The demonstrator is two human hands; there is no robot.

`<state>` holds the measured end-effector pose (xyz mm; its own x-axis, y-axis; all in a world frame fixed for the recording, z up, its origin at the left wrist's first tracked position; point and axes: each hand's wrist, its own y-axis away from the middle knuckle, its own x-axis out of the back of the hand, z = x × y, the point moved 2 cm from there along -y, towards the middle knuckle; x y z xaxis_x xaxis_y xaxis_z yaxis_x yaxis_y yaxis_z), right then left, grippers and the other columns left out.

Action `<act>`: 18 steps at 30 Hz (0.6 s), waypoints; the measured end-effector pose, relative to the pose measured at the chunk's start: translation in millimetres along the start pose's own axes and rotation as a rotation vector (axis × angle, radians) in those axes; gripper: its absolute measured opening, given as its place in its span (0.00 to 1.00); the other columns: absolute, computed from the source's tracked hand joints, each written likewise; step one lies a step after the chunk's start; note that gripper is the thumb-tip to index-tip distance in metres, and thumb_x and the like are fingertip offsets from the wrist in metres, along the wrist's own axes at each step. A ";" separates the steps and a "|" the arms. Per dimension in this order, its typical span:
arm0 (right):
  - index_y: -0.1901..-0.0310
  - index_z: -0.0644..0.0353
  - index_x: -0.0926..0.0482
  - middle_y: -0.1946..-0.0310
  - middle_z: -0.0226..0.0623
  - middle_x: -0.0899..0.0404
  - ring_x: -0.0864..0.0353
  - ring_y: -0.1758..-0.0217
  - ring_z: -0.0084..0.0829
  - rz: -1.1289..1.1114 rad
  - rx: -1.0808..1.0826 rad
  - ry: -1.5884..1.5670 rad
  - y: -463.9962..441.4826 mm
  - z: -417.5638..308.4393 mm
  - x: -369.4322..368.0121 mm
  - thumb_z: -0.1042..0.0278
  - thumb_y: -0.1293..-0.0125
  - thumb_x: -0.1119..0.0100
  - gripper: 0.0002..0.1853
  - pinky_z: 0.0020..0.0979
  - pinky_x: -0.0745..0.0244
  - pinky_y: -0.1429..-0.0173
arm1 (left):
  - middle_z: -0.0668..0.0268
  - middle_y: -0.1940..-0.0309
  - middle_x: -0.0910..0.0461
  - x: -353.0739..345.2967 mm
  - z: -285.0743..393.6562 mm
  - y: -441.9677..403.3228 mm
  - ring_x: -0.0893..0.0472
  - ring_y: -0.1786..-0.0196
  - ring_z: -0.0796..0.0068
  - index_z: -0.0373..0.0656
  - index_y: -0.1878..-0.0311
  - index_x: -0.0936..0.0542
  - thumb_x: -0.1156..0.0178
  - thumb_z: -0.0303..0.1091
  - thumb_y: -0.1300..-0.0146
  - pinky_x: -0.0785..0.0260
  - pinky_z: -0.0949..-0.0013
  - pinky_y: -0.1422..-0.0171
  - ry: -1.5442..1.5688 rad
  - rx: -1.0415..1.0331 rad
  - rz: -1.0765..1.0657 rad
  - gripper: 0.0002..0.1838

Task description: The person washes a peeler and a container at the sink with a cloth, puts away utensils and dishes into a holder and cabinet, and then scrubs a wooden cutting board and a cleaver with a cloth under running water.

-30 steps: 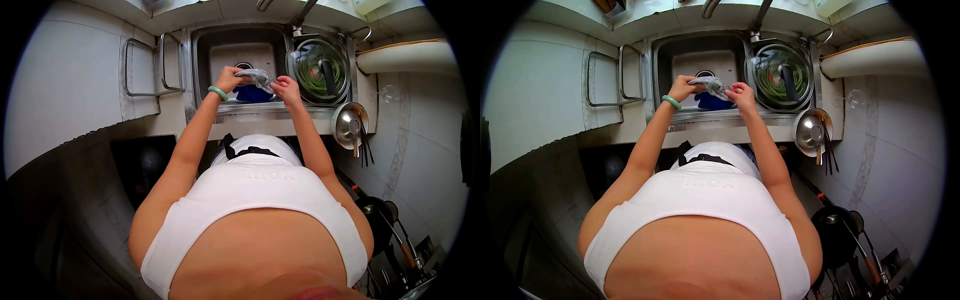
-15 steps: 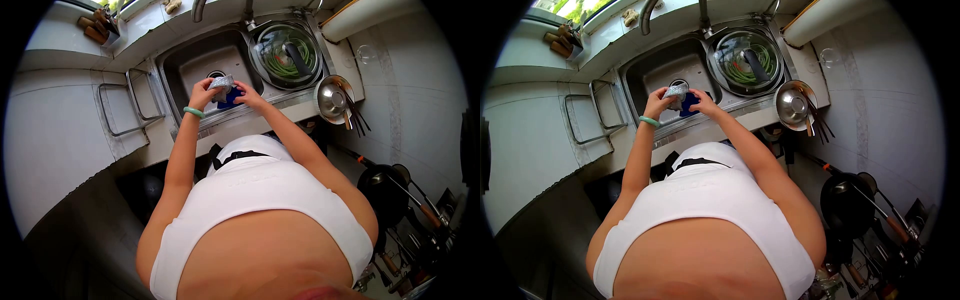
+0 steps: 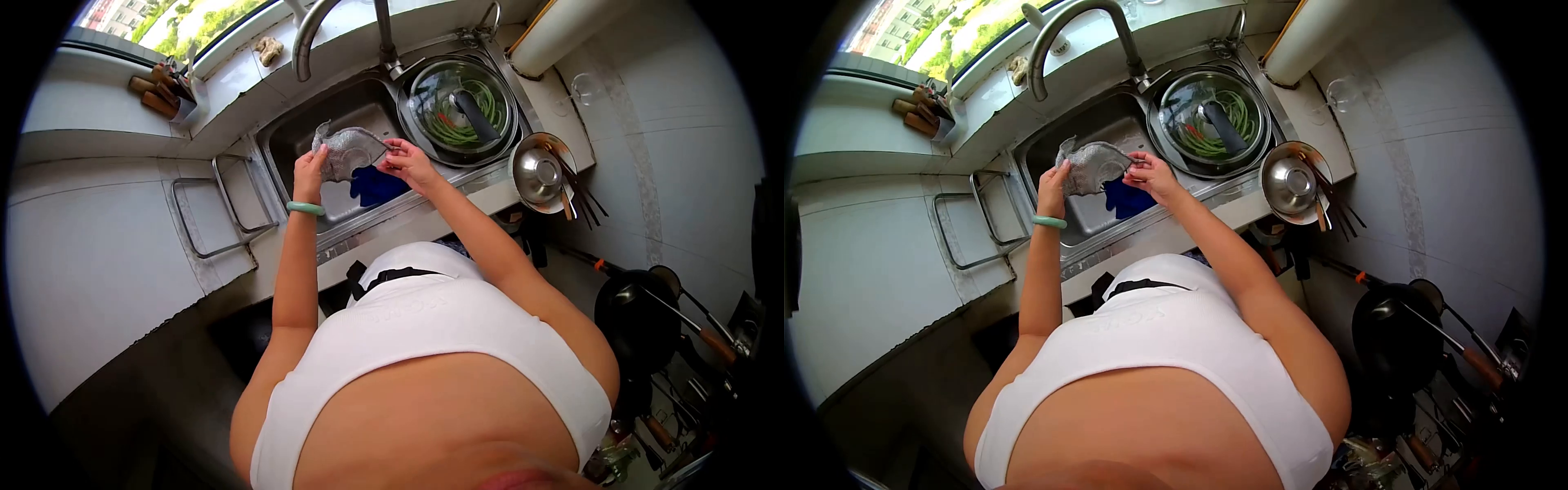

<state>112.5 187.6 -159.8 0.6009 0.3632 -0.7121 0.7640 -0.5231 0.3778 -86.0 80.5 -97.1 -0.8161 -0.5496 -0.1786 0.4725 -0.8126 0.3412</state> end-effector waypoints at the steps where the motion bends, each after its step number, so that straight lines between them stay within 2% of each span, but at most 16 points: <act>1: 0.44 0.62 0.30 0.65 0.30 0.25 0.22 0.59 0.24 -0.009 0.010 0.049 -2.3 -7.4 -0.2 0.78 0.38 0.43 0.20 0.29 0.23 0.48 | 0.66 0.64 0.18 0.6 7.3 0.8 0.20 0.61 0.78 0.37 0.59 0.19 0.45 0.39 0.34 0.29 0.72 0.54 0.065 0.041 0.009 0.14; 2: 0.45 0.62 0.28 0.66 0.28 0.26 0.22 0.60 0.22 0.036 0.003 0.138 -2.5 -16.0 -2.6 0.78 0.38 0.44 0.18 0.24 0.25 0.49 | 0.66 0.64 0.18 0.3 18.0 3.3 0.19 0.61 0.77 0.37 0.59 0.19 0.44 0.38 0.35 0.29 0.73 0.53 0.090 0.079 0.003 0.13; 4: 0.44 0.61 0.29 0.61 0.28 0.26 0.24 0.55 0.22 0.035 0.090 0.338 -10.2 -28.3 -3.2 0.76 0.40 0.42 0.21 0.23 0.28 0.47 | 0.65 0.65 0.18 -8.4 45.5 12.9 0.19 0.61 0.77 0.38 0.60 0.19 0.44 0.37 0.35 0.29 0.73 0.53 0.102 0.018 -0.084 0.12; 5: 0.44 0.61 0.29 0.61 0.28 0.26 0.24 0.55 0.22 0.009 0.093 0.344 -13.4 -32.4 -10.2 0.76 0.40 0.42 0.21 0.23 0.28 0.47 | 0.65 0.65 0.18 -16.1 59.9 19.7 0.19 0.61 0.76 0.38 0.60 0.19 0.44 0.37 0.35 0.29 0.73 0.53 0.121 0.001 -0.113 0.12; 7: 0.38 0.59 0.37 0.52 0.31 0.28 0.27 0.49 0.24 -0.112 0.142 0.282 -14.4 -43.9 -28.0 0.73 0.41 0.38 0.29 0.25 0.32 0.43 | 0.65 0.65 0.17 -23.9 71.9 21.1 0.19 0.62 0.78 0.37 0.59 0.18 0.41 0.35 0.38 0.29 0.74 0.53 0.141 0.000 -0.152 0.10; 8: 0.38 0.59 0.37 0.52 0.31 0.28 0.27 0.49 0.24 -0.128 0.146 0.286 -13.8 -46.6 -36.7 0.73 0.41 0.38 0.29 0.25 0.32 0.43 | 0.65 0.65 0.17 -30.9 79.4 23.9 0.19 0.62 0.78 0.37 0.59 0.18 0.41 0.35 0.38 0.29 0.74 0.53 0.139 -0.016 -0.145 0.10; 10: 0.35 0.57 0.46 0.44 0.36 0.32 0.31 0.42 0.27 -0.302 0.003 0.009 -11.6 -49.1 -58.2 0.71 0.43 0.36 0.37 0.30 0.36 0.37 | 0.68 0.66 0.18 -49.0 102.7 32.3 0.21 0.64 0.83 0.35 0.61 0.18 0.35 0.30 0.43 0.31 0.77 0.55 -0.006 -0.130 -0.158 0.09; 11: 0.31 0.52 0.54 0.44 0.39 0.32 0.29 0.43 0.28 -0.340 0.024 -0.071 -9.8 -51.0 -70.0 0.74 0.43 0.35 0.45 0.31 0.33 0.39 | 0.68 0.67 0.18 -50.1 110.0 32.4 0.22 0.65 0.84 0.34 0.61 0.18 0.34 0.25 0.46 0.29 0.77 0.58 -0.076 -0.199 -0.158 0.09; 12: 0.31 0.52 0.54 0.44 0.39 0.32 0.29 0.43 0.28 -0.353 0.024 -0.065 -3.9 -55.8 -79.4 0.74 0.43 0.35 0.45 0.31 0.33 0.39 | 0.68 0.67 0.18 -48.9 114.7 30.9 0.22 0.65 0.84 0.34 0.61 0.18 0.34 0.25 0.46 0.29 0.77 0.58 -0.075 -0.211 -0.151 0.09; 14: 0.28 0.47 0.55 0.39 0.39 0.35 0.33 0.37 0.29 -0.250 0.232 0.131 6.5 -68.2 -92.9 0.76 0.45 0.34 0.48 0.33 0.35 0.34 | 0.68 0.66 0.18 -44.8 125.2 28.1 0.22 0.64 0.84 0.34 0.60 0.19 0.37 0.23 0.45 0.29 0.77 0.57 -0.235 -0.271 -0.165 0.09; 15: 0.27 0.41 0.58 0.47 0.36 0.29 0.26 0.47 0.27 -0.225 0.287 0.176 6.5 -73.4 -93.2 0.80 0.47 0.32 0.53 0.28 0.29 0.43 | 0.68 0.66 0.18 -43.5 133.4 28.2 0.22 0.65 0.84 0.33 0.61 0.19 0.39 0.22 0.46 0.28 0.77 0.58 -0.240 -0.267 -0.162 0.09; 16: 0.27 0.41 0.58 0.47 0.36 0.29 0.26 0.47 0.27 -0.235 0.288 0.181 9.4 -81.1 -94.8 0.80 0.47 0.32 0.53 0.28 0.29 0.43 | 0.68 0.66 0.18 -40.3 139.2 25.4 0.22 0.65 0.84 0.33 0.61 0.19 0.39 0.22 0.46 0.28 0.77 0.58 -0.239 -0.277 -0.156 0.09; 18: 0.29 0.44 0.47 0.59 0.30 0.26 0.26 0.60 0.21 -0.158 0.435 0.559 22.9 -105.1 -106.4 0.79 0.46 0.33 0.46 0.22 0.29 0.52 | 0.72 0.73 0.21 -35.7 154.1 19.7 0.26 0.71 0.86 0.34 0.65 0.19 0.39 0.24 0.49 0.32 0.78 0.65 -0.392 -0.360 -0.101 0.08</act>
<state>90.8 218.0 -13.2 0.6105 0.7388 -0.2854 0.7586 -0.6490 -0.0572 -98.8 114.1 58.2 -0.8939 -0.4073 0.1871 0.4129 -0.9107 -0.0100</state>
